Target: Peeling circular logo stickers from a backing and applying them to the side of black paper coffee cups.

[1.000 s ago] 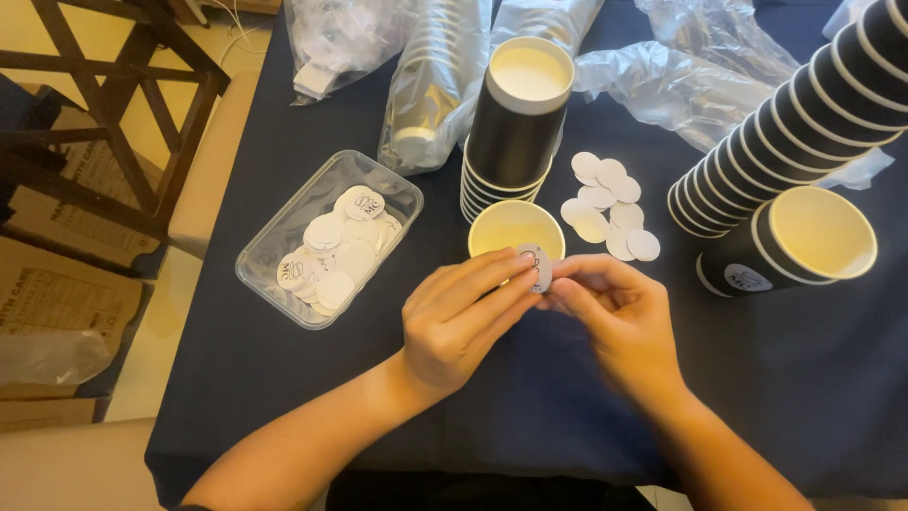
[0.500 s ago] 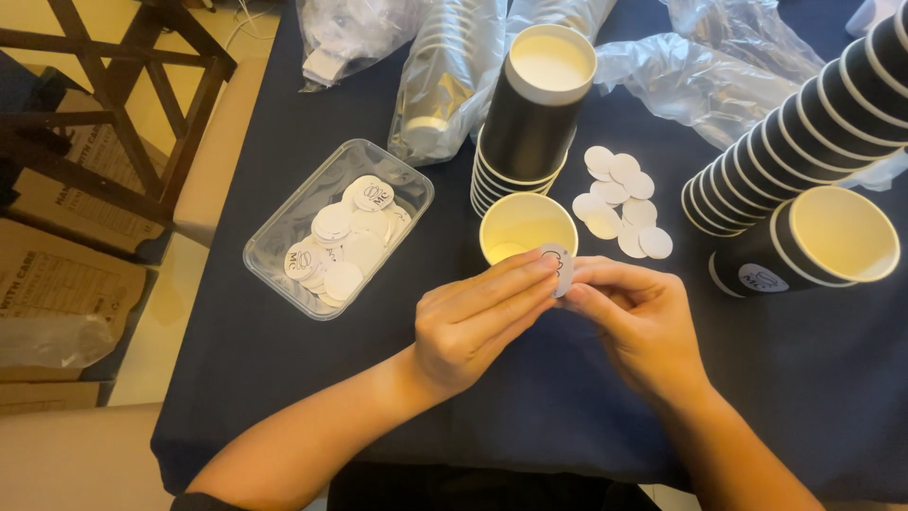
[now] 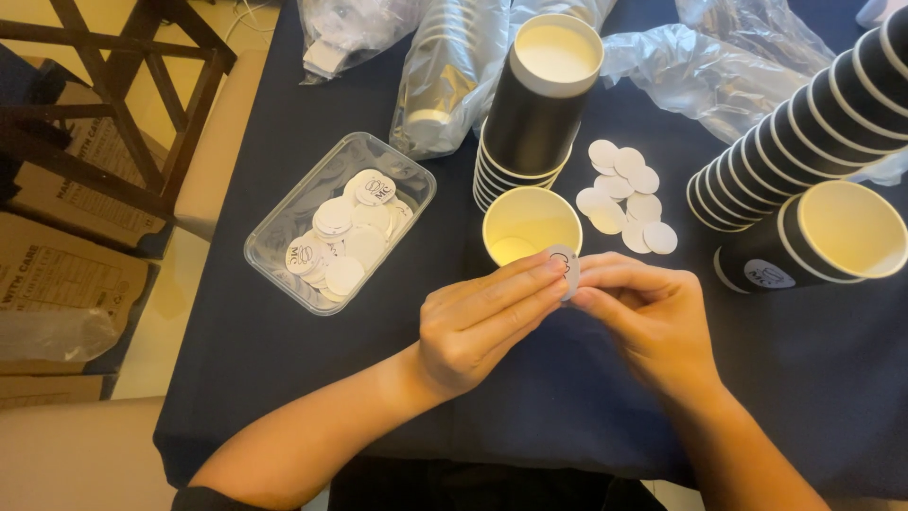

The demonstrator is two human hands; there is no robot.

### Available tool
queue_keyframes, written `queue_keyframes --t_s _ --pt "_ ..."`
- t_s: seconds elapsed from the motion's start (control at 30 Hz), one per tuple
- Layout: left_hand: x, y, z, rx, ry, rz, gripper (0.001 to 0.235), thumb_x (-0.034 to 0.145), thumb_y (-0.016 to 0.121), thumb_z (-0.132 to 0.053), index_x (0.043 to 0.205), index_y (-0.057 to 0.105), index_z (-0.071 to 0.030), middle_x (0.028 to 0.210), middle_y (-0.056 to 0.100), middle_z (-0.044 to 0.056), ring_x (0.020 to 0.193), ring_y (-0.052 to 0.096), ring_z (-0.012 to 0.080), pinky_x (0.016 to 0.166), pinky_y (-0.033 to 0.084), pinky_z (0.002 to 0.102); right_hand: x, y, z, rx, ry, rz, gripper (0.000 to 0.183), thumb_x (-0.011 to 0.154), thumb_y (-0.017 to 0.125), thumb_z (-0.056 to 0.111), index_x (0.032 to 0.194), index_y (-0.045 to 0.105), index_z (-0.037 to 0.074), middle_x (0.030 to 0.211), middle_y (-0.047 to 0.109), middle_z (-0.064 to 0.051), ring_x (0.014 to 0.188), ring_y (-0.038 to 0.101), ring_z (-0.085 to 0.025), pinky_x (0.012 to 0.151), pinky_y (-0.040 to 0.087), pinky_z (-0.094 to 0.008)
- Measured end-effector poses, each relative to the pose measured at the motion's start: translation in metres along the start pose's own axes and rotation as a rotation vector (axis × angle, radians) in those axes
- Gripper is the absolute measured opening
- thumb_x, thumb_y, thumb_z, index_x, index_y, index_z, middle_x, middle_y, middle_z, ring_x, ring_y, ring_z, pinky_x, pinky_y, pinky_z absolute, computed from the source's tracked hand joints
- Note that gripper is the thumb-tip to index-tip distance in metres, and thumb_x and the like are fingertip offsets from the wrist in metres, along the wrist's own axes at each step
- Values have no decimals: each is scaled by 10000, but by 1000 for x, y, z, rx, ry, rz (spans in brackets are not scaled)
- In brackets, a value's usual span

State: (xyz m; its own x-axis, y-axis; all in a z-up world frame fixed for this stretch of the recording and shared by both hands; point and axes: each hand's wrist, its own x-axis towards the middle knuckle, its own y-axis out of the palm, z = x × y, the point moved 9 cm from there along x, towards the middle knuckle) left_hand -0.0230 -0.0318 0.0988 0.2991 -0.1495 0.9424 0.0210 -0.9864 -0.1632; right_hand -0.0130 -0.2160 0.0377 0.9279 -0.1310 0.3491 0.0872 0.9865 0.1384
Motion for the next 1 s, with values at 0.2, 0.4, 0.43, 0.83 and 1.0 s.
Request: queue_keyframes --t_s 0.2,0.4,0.43,0.83,1.0 --pt "-2 1 0 4 20 -2 176 937 753 35 1109 791 23 1160 792 170 1038 808 301 874 691 356 2 3 6 -58 -31 9 99 815 778 -138 895 732 -176 887 733 -283 773 738 -241 717 646 -350" --pt "0 0 -1 7 22 -2 176 939 749 44 1109 792 22 1151 795 172 1031 810 299 869 690 356 1 0 2 -55 -21 13 96 811 777 -143 892 736 -177 882 737 -283 767 741 -245 717 651 -354" --pt "1 -1 -2 3 32 -13 177 948 734 57 1116 785 39 1146 793 184 1027 808 314 865 690 366 1 0 2 -66 -27 15 91 815 776 -140 892 739 -172 879 739 -275 767 737 -237 713 645 -348" --pt "0 -1 -4 50 74 -11 168 979 693 43 1119 785 37 1150 792 189 1032 805 318 861 692 365 1 2 10 -278 -44 27 92 820 809 -93 898 769 -123 899 772 -230 774 743 -201 700 635 -313" --pt "-4 0 -3 81 77 18 171 1001 676 3 1130 787 14 1189 787 161 1070 798 304 885 687 347 1 4 12 -307 -37 26 100 833 803 -87 922 769 -119 923 779 -220 784 749 -193 714 645 -306"
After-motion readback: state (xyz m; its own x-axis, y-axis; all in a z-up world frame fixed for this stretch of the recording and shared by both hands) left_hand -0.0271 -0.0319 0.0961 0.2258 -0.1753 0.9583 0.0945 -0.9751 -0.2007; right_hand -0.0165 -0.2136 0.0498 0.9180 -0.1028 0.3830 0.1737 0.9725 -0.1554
